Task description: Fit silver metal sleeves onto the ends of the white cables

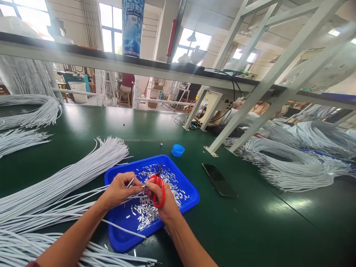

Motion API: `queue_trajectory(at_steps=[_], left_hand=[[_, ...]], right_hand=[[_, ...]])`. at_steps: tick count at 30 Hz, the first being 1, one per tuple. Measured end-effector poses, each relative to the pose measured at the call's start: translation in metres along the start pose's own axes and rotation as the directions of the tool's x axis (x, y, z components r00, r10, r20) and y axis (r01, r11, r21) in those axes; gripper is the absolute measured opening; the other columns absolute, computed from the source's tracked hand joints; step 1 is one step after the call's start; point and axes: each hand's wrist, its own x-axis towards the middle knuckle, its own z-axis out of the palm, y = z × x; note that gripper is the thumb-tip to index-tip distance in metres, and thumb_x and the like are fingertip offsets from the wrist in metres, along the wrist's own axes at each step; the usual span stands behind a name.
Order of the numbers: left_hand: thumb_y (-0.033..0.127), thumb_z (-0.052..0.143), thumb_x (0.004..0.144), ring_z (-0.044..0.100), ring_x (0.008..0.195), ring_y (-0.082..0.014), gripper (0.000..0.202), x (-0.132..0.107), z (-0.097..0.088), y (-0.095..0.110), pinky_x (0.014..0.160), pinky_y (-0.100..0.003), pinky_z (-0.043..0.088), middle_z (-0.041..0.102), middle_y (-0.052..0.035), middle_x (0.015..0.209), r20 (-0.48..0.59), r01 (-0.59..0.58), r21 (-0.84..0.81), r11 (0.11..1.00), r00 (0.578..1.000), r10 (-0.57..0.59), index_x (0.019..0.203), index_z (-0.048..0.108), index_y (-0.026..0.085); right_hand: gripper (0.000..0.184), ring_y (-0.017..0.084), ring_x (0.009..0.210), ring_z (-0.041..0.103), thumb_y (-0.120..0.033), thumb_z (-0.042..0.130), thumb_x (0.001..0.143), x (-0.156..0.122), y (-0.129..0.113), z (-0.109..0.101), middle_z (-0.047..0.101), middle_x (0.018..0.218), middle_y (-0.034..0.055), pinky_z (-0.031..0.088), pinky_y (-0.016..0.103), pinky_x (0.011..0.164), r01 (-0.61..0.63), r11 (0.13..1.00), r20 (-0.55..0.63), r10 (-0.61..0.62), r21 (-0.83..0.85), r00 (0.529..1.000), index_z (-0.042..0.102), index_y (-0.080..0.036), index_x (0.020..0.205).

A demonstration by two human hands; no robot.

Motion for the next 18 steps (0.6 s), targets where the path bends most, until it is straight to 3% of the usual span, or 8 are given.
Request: queue_trajectory(at_steps=[2, 3, 4, 6, 8, 10, 15, 18], left_hand=[[0.032, 0.070, 0.067, 0.045, 0.060, -0.0118, 0.019, 0.000, -0.002, 0.001, 0.058, -0.023, 0.034, 0.054, 0.0016, 0.060, 0.044, 0.007, -0.144, 0.990, 0.999, 0.000, 0.069, 0.068, 0.014], [0.033, 0.070, 0.067, 0.046, 0.060, -0.0117, 0.020, 0.000, -0.002, 0.001, 0.059, -0.023, 0.034, 0.055, 0.0014, 0.060, 0.060, 0.037, -0.209, 0.977, 0.998, -0.025, 0.069, 0.068, 0.013], [0.033, 0.070, 0.067, 0.046, 0.060, -0.0115, 0.020, 0.000, -0.001, 0.001, 0.059, -0.023, 0.035, 0.056, 0.0011, 0.060, 0.077, 0.081, -0.264, 0.961, 0.995, -0.062, 0.068, 0.068, 0.013], [0.035, 0.070, 0.067, 0.047, 0.056, -0.0105, 0.024, 0.000, 0.001, 0.000, 0.056, -0.023, 0.034, 0.057, 0.0007, 0.058, 0.124, 0.215, -0.357, 0.909, 0.975, -0.182, 0.065, 0.067, 0.012], [0.038, 0.071, 0.065, 0.044, 0.050, -0.0089, 0.028, -0.001, 0.004, -0.001, 0.052, -0.022, 0.032, 0.055, 0.0009, 0.053, 0.181, 0.367, -0.422, 0.829, 0.930, -0.320, 0.060, 0.065, 0.011], [0.040, 0.074, 0.060, 0.042, 0.046, -0.0082, 0.030, -0.001, 0.006, 0.000, 0.049, -0.022, 0.031, 0.054, 0.0012, 0.049, 0.205, 0.442, -0.463, 0.768, 0.897, -0.392, 0.057, 0.065, 0.011], [0.034, 0.079, 0.054, 0.049, 0.056, -0.0112, 0.027, -0.001, 0.003, 0.004, 0.058, -0.024, 0.037, 0.061, -0.0003, 0.058, 0.110, 0.325, -0.449, 0.832, 0.944, -0.310, 0.068, 0.070, 0.012], [0.033, 0.080, 0.053, 0.051, 0.058, -0.0123, 0.028, -0.001, 0.003, 0.005, 0.061, -0.025, 0.039, 0.061, -0.0005, 0.060, 0.045, 0.324, -0.452, 0.831, 0.939, -0.342, 0.069, 0.070, 0.012]], right_hand=[[0.017, 0.010, 0.045, 0.038, -0.033, 0.057, 0.067, 0.001, 0.002, 0.002, 0.040, 0.050, -0.0056, 0.034, 0.023, 0.048, -0.162, 0.961, 0.089, 0.145, 0.225, 0.985, 0.049, -0.019, 0.065], [0.017, 0.010, 0.045, 0.039, -0.033, 0.057, 0.068, 0.001, 0.003, 0.002, 0.040, 0.049, -0.0056, 0.035, 0.023, 0.048, -0.160, 0.957, 0.094, 0.140, 0.243, 0.986, 0.049, -0.019, 0.065], [0.017, 0.010, 0.045, 0.039, -0.034, 0.056, 0.070, 0.000, 0.003, 0.001, 0.041, 0.050, -0.0050, 0.035, 0.023, 0.048, -0.085, 0.979, 0.058, 0.076, 0.184, 0.995, 0.050, -0.019, 0.065], [0.018, 0.012, 0.049, 0.043, -0.034, 0.055, 0.074, -0.003, 0.004, -0.002, 0.046, 0.053, -0.0024, 0.038, 0.025, 0.050, 0.164, 0.984, -0.031, -0.167, -0.074, 0.985, 0.054, -0.019, 0.065], [0.018, 0.014, 0.055, 0.046, -0.034, 0.058, 0.074, -0.006, 0.003, -0.006, 0.051, 0.056, 0.0003, 0.039, 0.028, 0.058, 0.371, 0.875, -0.005, -0.392, -0.310, 0.920, 0.059, -0.020, 0.063], [0.017, 0.016, 0.061, 0.048, -0.033, 0.064, 0.071, -0.007, 0.001, -0.009, 0.054, 0.058, 0.0020, 0.039, 0.030, 0.065, 0.440, 0.824, 0.048, -0.453, -0.356, 0.890, 0.061, -0.021, 0.059], [0.022, 0.013, 0.055, 0.046, -0.038, 0.055, 0.078, 0.004, -0.008, -0.014, 0.050, 0.058, -0.0010, 0.039, 0.026, 0.055, 0.233, 0.970, -0.150, -0.241, -0.068, 0.959, 0.059, -0.018, 0.071], [0.023, 0.011, 0.053, 0.045, -0.038, 0.064, 0.071, 0.008, -0.009, -0.016, 0.051, 0.058, -0.0017, 0.038, 0.024, 0.053, 0.077, 0.995, -0.077, -0.073, 0.056, 0.994, 0.061, -0.016, 0.072]])
